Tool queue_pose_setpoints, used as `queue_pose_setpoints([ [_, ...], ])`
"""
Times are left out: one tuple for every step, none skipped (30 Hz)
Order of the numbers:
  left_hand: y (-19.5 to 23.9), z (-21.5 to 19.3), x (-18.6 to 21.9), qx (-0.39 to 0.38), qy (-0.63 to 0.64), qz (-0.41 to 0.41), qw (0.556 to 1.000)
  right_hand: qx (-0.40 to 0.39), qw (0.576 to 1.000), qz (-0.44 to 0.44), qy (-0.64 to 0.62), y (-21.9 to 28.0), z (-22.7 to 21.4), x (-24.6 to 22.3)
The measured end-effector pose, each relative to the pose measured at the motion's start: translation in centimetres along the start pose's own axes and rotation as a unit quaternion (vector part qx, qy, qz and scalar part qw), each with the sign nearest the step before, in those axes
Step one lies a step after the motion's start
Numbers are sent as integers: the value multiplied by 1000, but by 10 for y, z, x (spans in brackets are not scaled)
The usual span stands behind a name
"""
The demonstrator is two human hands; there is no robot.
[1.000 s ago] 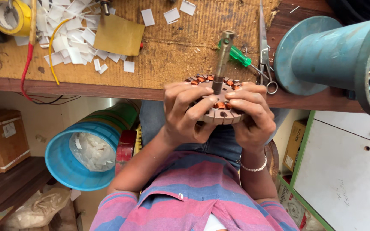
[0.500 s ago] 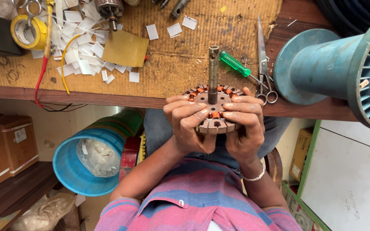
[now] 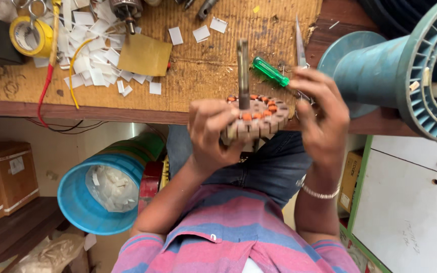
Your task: The person uses a green screwdriver to adjust copper windings on a motor rotor held in a vise. They insert small white insulating pieces into the rotor slots and rotate the rotor to access different sections. The person continues adjusting and inserting insulation throughout the clip.
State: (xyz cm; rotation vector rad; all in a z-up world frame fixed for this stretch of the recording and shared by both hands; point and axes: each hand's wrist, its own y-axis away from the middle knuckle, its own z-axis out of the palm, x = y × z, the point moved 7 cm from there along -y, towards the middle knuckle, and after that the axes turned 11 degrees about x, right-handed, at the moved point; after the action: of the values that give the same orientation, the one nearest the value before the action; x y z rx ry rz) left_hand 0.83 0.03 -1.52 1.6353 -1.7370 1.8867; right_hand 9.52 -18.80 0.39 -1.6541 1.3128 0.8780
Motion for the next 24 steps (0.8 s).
queue_pose_setpoints([
  [-5,-1,-1,-26,-5,-27,999,-13,996,-43,81,-7,2,-2],
  [-13,-2,-3,-51,-9,-49,997,-23,983,-87,161,-16,6,-3],
  [-20,-1,-4,-76,-14,-71,994,-33,961,-130,241,-23,11,-5],
  [-26,-1,-3,-85,-22,-71,994,-42,954,-137,262,-28,16,-3],
  [-33,-1,-2,-94,-31,-71,993,-51,947,-143,283,-32,21,-1],
  [-37,-1,-2,-102,-42,-71,991,-61,939,-150,302,-34,26,1],
  [-41,1,-3,-110,-20,-83,990,-71,941,-139,301,-34,31,3],
  [-43,4,-4,-116,2,-97,988,-84,941,-128,301,-34,35,6],
  [-44,7,-6,-122,24,-111,986,-97,941,-118,301,-32,38,8],
  [-45,9,-4,-131,34,-100,986,-93,945,-118,292,-29,39,7],
  [-45,11,-3,-139,45,-88,985,-89,948,-119,282,-27,39,7],
  [-45,13,-1,-149,56,-77,984,-85,951,-117,274,-24,39,7],
  [-46,13,-2,-157,53,-67,984,-78,950,-128,273,-21,38,5],
  [-47,12,-3,-164,53,-58,983,-70,949,-139,273,-18,36,4],
  [-49,11,-4,-171,52,-49,983,-63,948,-150,274,-16,33,3],
  [-49,9,-6,-179,45,-43,982,-59,950,-132,278,-14,30,5],
  [-49,6,-9,-186,38,-37,981,-55,951,-113,282,-13,27,8],
  [-49,4,-11,-192,28,-29,980,-51,952,-97,284,-13,24,11],
  [-48,2,-13,-198,36,-35,979,-11,966,-85,242,-13,17,9],
  [-48,0,-15,-202,40,-44,977,26,977,-73,197,-13,10,8],
  [-47,-1,-17,-206,45,-52,976,64,985,-61,151,-10,3,7],
  [-45,-3,-17,-207,54,-61,975,103,992,4,69,-6,-5,14],
  [-44,-4,-17,-208,64,-71,974,139,988,72,-14,1,-12,22],
  [-44,-4,-17,-209,75,-78,972,176,970,139,-96,9,-17,31],
])
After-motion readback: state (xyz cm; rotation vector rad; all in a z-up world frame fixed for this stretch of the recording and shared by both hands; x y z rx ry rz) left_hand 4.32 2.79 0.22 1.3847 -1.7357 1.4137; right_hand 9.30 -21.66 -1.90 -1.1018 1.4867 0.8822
